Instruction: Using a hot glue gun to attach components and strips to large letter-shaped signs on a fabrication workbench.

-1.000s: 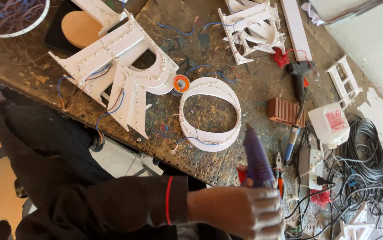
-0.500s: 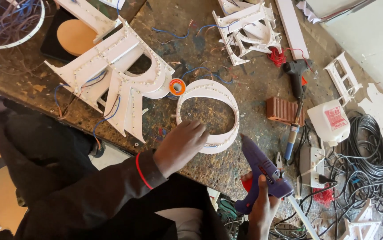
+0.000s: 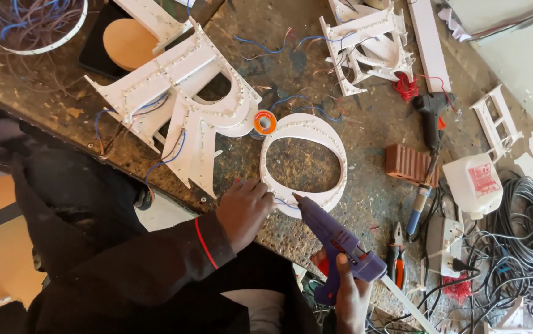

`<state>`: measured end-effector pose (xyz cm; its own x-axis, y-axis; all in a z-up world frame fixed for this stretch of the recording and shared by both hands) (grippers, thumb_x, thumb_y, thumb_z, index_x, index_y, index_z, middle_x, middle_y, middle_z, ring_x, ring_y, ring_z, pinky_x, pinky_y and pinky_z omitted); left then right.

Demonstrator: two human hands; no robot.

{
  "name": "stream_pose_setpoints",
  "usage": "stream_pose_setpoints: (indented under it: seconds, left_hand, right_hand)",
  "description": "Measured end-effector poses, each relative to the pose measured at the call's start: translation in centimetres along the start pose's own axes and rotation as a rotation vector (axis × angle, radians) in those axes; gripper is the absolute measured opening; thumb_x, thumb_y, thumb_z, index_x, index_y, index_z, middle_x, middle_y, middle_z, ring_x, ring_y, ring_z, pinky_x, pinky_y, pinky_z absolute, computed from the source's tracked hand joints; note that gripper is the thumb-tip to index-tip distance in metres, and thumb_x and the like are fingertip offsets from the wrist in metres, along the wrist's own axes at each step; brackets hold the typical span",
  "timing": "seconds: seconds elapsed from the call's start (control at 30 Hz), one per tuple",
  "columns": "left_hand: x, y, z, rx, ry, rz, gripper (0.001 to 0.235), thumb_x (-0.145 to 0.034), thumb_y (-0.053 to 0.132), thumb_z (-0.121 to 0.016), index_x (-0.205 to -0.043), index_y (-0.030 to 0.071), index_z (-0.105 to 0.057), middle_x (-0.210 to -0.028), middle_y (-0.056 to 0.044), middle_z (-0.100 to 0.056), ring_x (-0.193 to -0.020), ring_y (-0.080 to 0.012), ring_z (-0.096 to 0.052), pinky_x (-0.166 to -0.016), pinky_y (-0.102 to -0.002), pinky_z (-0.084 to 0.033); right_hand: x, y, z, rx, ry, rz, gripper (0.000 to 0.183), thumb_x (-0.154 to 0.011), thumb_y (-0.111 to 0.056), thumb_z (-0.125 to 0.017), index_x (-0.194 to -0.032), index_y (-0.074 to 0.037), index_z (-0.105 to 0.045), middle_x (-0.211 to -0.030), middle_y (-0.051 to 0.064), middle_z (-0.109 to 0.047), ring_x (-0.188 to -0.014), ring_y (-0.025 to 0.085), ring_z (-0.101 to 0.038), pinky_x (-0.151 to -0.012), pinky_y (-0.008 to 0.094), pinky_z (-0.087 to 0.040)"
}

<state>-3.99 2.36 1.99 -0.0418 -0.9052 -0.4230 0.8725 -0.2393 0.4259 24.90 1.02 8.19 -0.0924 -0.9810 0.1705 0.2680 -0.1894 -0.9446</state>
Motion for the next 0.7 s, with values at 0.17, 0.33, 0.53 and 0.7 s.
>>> stream_pose_setpoints:
  seconds: [0.17,0.33,0.53,0.7]
  left_hand:
    - [1.4,-0.2,-2.4,-0.01,-0.071,0.062,0.005,-0.092,0.011,-0.086,-0.094,0.012,-0.081,-0.102,-0.009,-0.076,-0.107,-0.0342,-0.068,-0.092,-0.053,-0.059]
    - [1.4,-0.1,-2.5,0.092,-0.152,0.1,0.005,-0.096,0.005,-0.081,-0.097,0.009,-0.082,-0.1,-0.009,-0.081,-0.099,-0.0324,-0.073,-0.09,-0.05,-0.059]
    - [1.4,-0.5,-3.3,0.114,-0.142,0.107,0.016,-0.089,-0.002,-0.077,-0.093,0.012,-0.083,-0.098,-0.005,-0.079,-0.095,-0.0284,-0.074,-0.076,-0.047,-0.059]
    - [1.2,-0.7,-3.2,0.187,-0.235,0.14,0.019,-0.091,-0.003,-0.078,-0.089,0.014,-0.086,-0.089,0.0,-0.074,-0.087,-0.0275,-0.074,-0.074,-0.049,-0.058]
  right_hand:
    - [0.8,-3.6,-3.2,-0.09,-0.192,0.131,0.045,-0.107,-0.04,-0.072,-0.109,0.005,-0.075,-0.085,0.017,-0.08,-0.077,0.03,-0.081,-0.078,0.045,-0.071]
    - [0.2,-2.6,-4.0,-0.161,-0.234,0.124,0.043,-0.109,-0.035,-0.07,-0.102,0.008,-0.071,-0.078,0.018,-0.074,-0.072,0.03,-0.074,-0.074,0.044,-0.066]
    - [-0.3,-1.1,-4.2,-0.148,-0.187,0.068,0.043,-0.107,-0.034,-0.072,-0.115,0.009,-0.072,-0.083,0.019,-0.076,-0.073,0.03,-0.075,-0.071,0.043,-0.068]
    - [-0.3,-0.6,-4.1,-0.103,-0.101,-0.083,0.049,-0.103,-0.03,-0.074,-0.13,0.011,-0.071,-0.083,0.024,-0.078,-0.074,0.032,-0.078,-0.072,0.044,-0.07]
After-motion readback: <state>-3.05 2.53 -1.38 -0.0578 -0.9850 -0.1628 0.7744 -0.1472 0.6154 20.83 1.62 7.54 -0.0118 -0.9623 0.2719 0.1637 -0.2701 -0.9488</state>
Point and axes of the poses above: each hand's wrist, its own x-axis away from the middle knuckle, its own z-axis out of the back of the hand, y = z × x, the point moved 4 cm from there along -x, towards the middle knuckle
